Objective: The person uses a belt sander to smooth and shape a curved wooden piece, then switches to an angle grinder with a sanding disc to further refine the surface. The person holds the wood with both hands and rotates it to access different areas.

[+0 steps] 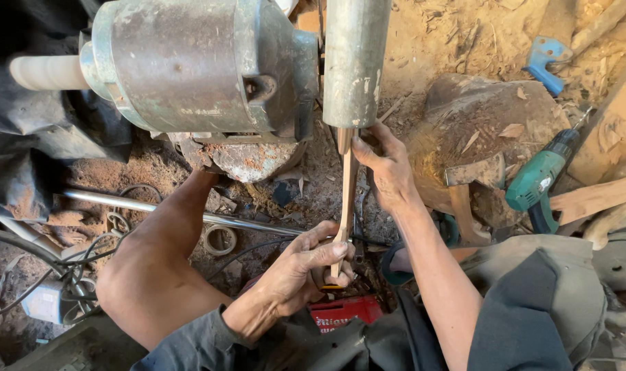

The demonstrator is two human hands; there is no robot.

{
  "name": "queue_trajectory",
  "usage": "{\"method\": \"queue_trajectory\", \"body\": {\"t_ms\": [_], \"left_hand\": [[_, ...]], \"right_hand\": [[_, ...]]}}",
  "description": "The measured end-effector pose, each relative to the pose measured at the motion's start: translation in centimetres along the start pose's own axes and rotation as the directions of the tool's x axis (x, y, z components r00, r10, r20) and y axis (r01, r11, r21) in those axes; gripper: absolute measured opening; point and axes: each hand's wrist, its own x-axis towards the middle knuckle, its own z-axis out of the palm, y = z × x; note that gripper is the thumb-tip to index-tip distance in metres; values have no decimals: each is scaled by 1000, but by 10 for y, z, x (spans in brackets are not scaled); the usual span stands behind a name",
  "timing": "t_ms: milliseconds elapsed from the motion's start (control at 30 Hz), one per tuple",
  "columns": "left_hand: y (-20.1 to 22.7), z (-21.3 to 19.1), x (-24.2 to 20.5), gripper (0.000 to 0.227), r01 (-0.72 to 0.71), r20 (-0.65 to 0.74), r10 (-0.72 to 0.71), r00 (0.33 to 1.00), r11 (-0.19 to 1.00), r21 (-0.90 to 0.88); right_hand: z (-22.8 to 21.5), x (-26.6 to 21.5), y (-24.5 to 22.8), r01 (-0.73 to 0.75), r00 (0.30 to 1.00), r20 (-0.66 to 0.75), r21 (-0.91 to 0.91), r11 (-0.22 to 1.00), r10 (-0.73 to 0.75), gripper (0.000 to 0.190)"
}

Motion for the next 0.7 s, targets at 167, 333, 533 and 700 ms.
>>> {"method": "queue_trajectory", "body": {"t_ms": [167, 333, 533, 700], "left_hand": [[-7, -4, -5, 60, 18, -5, -18, 1000, 1000, 12], [-13, -8, -8, 60, 29, -7, -29, 1000, 999, 38], [-25, -13, -19, 63, 88, -19, -86, 996, 989, 121], [-42, -10, -16, 64, -41, -2, 45, 999, 940, 339]], "right_hand": [[2, -11, 0, -18, 1000, 18, 29, 999, 18, 58], [4, -19, -2, -34, 999, 15, 55, 998, 33, 63], [5, -39, -7, -47, 998, 45, -9, 999, 47, 70], [-8, -53, -37, -133, 991, 54, 353, 926, 122, 75]]}}
